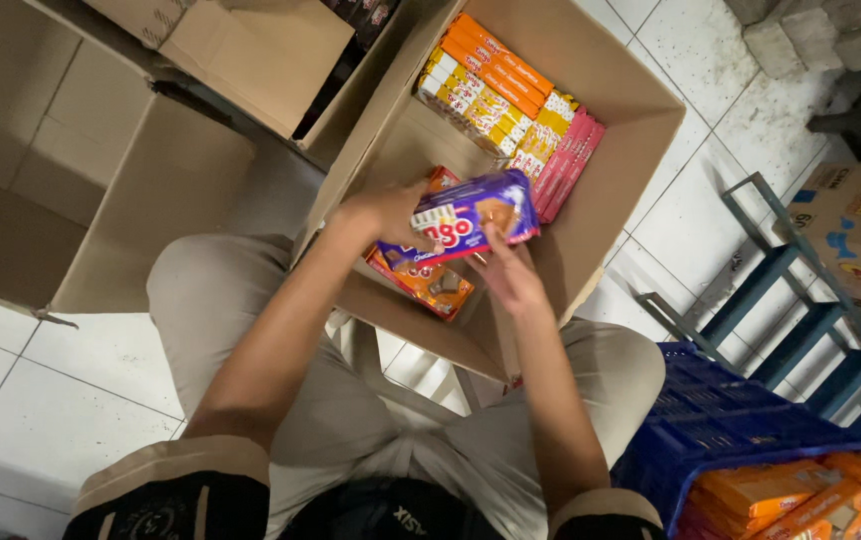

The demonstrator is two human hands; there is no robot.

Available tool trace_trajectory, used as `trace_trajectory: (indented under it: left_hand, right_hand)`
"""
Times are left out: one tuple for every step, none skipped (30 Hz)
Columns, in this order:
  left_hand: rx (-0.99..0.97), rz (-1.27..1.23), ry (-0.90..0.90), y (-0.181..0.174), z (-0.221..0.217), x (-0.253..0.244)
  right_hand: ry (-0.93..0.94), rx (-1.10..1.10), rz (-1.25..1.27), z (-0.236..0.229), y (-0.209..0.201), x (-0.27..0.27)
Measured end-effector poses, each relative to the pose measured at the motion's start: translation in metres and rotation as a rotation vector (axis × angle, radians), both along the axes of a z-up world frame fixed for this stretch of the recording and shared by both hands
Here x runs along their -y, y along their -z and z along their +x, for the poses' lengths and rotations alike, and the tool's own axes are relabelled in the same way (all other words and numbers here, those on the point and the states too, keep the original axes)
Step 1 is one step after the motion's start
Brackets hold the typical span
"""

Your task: The person sits on a low stool and packs various colorful snack packets from a blue crate into a cardboard box. They handle the packets by hand, arranging them in rows within the box.

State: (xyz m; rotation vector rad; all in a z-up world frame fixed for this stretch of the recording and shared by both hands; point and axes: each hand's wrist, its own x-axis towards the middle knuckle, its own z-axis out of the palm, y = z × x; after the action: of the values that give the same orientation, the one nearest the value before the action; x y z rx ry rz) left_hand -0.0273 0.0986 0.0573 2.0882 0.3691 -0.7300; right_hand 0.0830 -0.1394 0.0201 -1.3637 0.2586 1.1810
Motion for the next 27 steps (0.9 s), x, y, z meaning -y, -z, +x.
trace_trajectory:
  left_hand:
    - [0.046, -0.029, 0.002, -0.006, 0.002, -0.005]
    - [0.092, -0.058, 0.003, -0.011, 0.003, -0.01]
    - [0.092, -0.058, 0.002, -0.01, 0.004, -0.009]
    - [0.119, -0.104, -0.037, -0.009, 0.006, -0.008]
    - [0.146, -0.15, -0.077, -0.008, 0.007, -0.007]
    - [0.145, -0.15, -0.079, -0.02, 0.007, -0.006]
    - [0.204, -0.18, -0.109, -0.032, 0.008, -0.006]
    - [0.263, -0.208, -0.14, -0.044, 0.009, -0.006]
    - [0.263, -0.211, -0.139, -0.048, 0.008, -0.007]
    - [0.283, -0.117, -0.084, -0.052, 0.007, -0.007]
    - [0.305, -0.022, -0.027, -0.057, 0.007, -0.008]
    - [0.306, -0.024, -0.024, -0.048, 0.008, -0.003]
    - [0.316, 0.031, 0.038, -0.039, 0.009, 0.002]
    - [0.326, 0.087, 0.099, -0.031, 0.009, 0.007]
    - [0.328, 0.089, 0.1, -0.017, 0.013, 0.012]
    - [0.333, 0.066, 0.15, -0.004, 0.017, 0.017]
    - [0.334, 0.037, 0.2, 0.009, 0.019, 0.024]
    - [0.333, 0.036, 0.201, 0.015, 0.021, 0.027]
    - [0.324, 0.03, 0.224, 0.021, 0.023, 0.029]
    - [0.315, 0.025, 0.247, 0.027, 0.025, 0.03]
    - [0.314, 0.026, 0.248, -0.001, 0.026, 0.024]
    - [0.33, -0.011, 0.159, -0.03, 0.027, 0.017]
    - [0.345, -0.049, 0.071, -0.06, 0.027, 0.012]
    - [0.343, -0.05, 0.072, -0.054, 0.028, 0.01]
    - [0.341, -0.017, -0.076, -0.047, 0.03, 0.009]
    - [0.339, 0.015, -0.224, -0.04, 0.032, 0.007]
    - [0.337, 0.012, -0.221, -0.029, 0.033, 0.01]
  right_hand:
    - [0.044, -0.078, 0.063, 0.003, 0.004, 0.01]
    - [0.088, -0.155, 0.125, 0.006, 0.008, 0.019]
    - [0.086, -0.155, 0.125, 0.007, -0.006, 0.021]
    - [0.114, -0.185, 0.124, 0.008, -0.019, 0.022]
    - [0.142, -0.215, 0.123, 0.009, -0.032, 0.023]
    - [0.14, -0.216, 0.122, 0.009, -0.056, 0.012]
    - [0.08, 0.138, -0.052, 0.011, -0.081, 0.001]
    - [0.017, 0.493, -0.225, 0.012, -0.106, -0.011]
    - [0.018, 0.493, -0.228, 0.017, -0.105, -0.004]
    - [-0.087, 0.721, -0.221, 0.022, -0.104, 0.003]
    - [-0.194, 0.949, -0.212, 0.028, -0.103, 0.01]
    - [-0.191, 0.95, -0.215, 0.029, -0.108, 0.006]
    - [-0.514, 1.161, -0.229, 0.031, -0.112, 0.001]
    - [-0.846, 1.358, -0.239, 0.032, -0.116, -0.004]
    - [-0.844, 1.361, -0.238, 0.028, -0.109, -0.007]
    - [-0.977, 1.298, -0.226, 0.024, -0.103, -0.01]
    - [-1.11, 1.225, -0.214, 0.018, -0.096, -0.011]
    - [-1.109, 1.223, -0.215, 0.018, -0.091, -0.009]
    - [-1.132, 1.053, -0.222, 0.019, -0.086, -0.009]
    - [-1.148, 0.882, -0.228, 0.02, -0.08, -0.009]
    - [-1.147, 0.882, -0.227, 0.021, -0.084, -0.007]
    - [-1.115, 0.913, -0.235, 0.023, -0.087, -0.006]
    - [-1.083, 0.943, -0.244, 0.024, -0.091, -0.004]
    - [-1.082, 0.94, -0.244, 0.025, -0.097, -0.003]
    - [-1.029, 0.975, -0.399, 0.027, -0.103, -0.003]
    - [-0.971, 1.006, -0.555, 0.029, -0.109, -0.002]
    - [-0.97, 1.003, -0.558, 0.033, -0.118, -0.001]
